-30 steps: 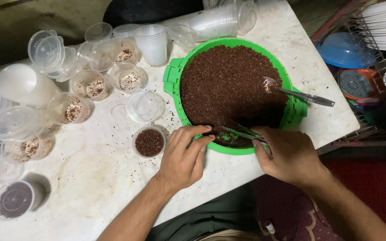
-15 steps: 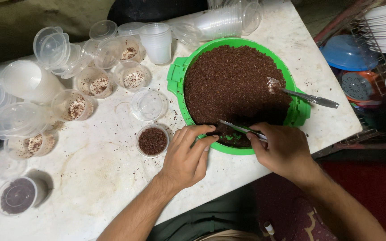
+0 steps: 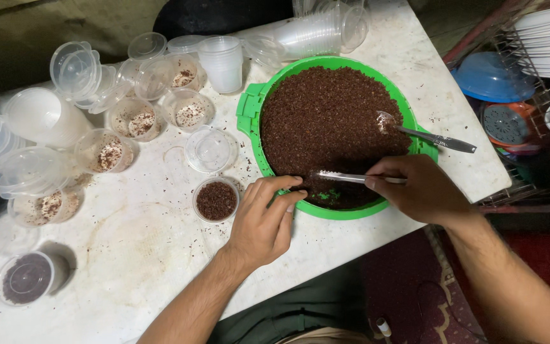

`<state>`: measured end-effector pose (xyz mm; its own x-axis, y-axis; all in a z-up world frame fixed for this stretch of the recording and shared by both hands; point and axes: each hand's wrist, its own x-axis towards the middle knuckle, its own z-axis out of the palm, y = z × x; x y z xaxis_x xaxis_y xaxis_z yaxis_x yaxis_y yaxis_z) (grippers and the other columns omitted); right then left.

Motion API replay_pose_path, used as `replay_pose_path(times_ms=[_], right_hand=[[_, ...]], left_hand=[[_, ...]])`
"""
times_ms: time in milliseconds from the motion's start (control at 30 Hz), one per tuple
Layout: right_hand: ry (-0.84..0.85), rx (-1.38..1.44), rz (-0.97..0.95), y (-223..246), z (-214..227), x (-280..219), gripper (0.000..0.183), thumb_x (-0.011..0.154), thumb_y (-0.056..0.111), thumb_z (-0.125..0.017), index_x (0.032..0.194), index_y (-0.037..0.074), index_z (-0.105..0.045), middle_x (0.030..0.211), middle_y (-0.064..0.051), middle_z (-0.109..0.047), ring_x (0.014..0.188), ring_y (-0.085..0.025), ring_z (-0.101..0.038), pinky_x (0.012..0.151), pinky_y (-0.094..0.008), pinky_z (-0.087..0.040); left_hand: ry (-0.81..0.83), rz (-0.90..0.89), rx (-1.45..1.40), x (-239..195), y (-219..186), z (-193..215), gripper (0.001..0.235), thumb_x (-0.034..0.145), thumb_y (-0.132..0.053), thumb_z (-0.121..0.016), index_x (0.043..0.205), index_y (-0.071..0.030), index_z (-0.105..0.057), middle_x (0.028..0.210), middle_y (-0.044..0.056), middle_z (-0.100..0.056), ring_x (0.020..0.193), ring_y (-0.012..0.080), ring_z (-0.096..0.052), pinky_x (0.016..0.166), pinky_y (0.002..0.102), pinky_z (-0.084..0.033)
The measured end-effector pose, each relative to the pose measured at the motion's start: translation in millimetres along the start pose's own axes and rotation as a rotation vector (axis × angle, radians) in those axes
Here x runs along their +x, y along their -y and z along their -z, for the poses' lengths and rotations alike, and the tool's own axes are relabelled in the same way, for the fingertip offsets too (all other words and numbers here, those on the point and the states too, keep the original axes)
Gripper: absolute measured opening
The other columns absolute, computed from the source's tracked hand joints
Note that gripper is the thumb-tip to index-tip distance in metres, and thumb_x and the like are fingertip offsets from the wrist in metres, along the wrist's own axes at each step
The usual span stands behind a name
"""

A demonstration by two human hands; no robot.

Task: The person uses tongs to transfer a brown granular food substance from a large green bowl into small clear plastic cups. After filling a cup, the person places a lid on it and sets it aside before repeating the process with another cup.

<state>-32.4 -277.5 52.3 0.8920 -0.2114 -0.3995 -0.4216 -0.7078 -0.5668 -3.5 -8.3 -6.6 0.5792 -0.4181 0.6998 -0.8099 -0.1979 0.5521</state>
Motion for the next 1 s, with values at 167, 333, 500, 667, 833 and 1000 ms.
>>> replay_pose_path(times_ms=[167,333,500,667,833,1000], right_hand=[[0.04,0.1,0.03,-4.7,7.6,0.1,0.024,0.092,0.009,-0.066,0.105,-0.003,-0.081,0.059,-0.017,-0.068,0.058,-0.026,-0.064,0.065,-0.041,-0.051],[0.035,0.184,0.072,-13.1,6.8,3.2,0.02,0.09,0.007,-0.068,0.097,-0.008,-0.079,0.052,-0.014,-0.06,0.053,-0.024,-0.059,0.058,-0.039,-0.047],[0.021,0.287,0.134,-23.4,3.5,6.0,0.016,0.088,0.005,-0.07,0.094,-0.008,-0.078,0.049,-0.013,-0.057,0.05,-0.022,-0.057,0.055,-0.036,-0.043],[0.033,0.335,0.16,-28.4,1.9,5.7,0.016,0.089,0.003,-0.068,0.092,-0.009,-0.078,0.048,-0.013,-0.055,0.049,-0.022,-0.053,0.053,-0.036,-0.041],[0.002,0.347,0.141,-25.7,1.8,2.0,0.016,0.089,0.002,-0.068,0.097,-0.008,-0.078,0.049,-0.014,-0.057,0.049,-0.022,-0.053,0.053,-0.036,-0.038],[0.003,0.326,0.159,-30.1,1.6,3.3,0.019,0.088,0.002,-0.069,0.101,-0.008,-0.078,0.05,-0.015,-0.059,0.051,-0.023,-0.054,0.055,-0.037,-0.038]], left_hand=[[-0.001,0.001,0.0,-0.9,0.5,-0.3,0.026,0.102,-0.003,-0.044,0.11,-0.009,-0.069,0.114,0.011,-0.064,0.098,0.0337,-0.067,0.082,0.043,-0.053],[-0.008,0.004,-0.004,-1.2,0.5,-0.6,0.026,0.101,-0.003,-0.045,0.109,-0.009,-0.069,0.114,0.011,-0.064,0.098,0.0342,-0.067,0.082,0.044,-0.054],[-0.013,-0.007,0.001,-2.0,3.2,-1.7,0.026,0.101,-0.003,-0.046,0.109,-0.01,-0.07,0.114,0.01,-0.065,0.097,0.0334,-0.068,0.082,0.044,-0.054],[-0.032,0.005,-0.014,1.2,1.5,-1.9,0.026,0.101,-0.003,-0.047,0.108,-0.01,-0.07,0.114,0.01,-0.065,0.097,0.033,-0.068,0.083,0.044,-0.054],[-0.088,0.14,-0.207,15.0,-15.3,0.9,0.025,0.101,-0.003,-0.046,0.111,-0.003,-0.069,0.116,0.016,-0.066,0.101,0.0354,-0.068,0.087,0.045,-0.056],[-0.244,0.452,-0.632,18.7,-10.4,-19.9,0.033,0.108,-0.017,-0.04,0.13,0.002,-0.055,0.126,0.019,-0.061,0.115,0.0281,-0.061,0.096,0.042,-0.05]])
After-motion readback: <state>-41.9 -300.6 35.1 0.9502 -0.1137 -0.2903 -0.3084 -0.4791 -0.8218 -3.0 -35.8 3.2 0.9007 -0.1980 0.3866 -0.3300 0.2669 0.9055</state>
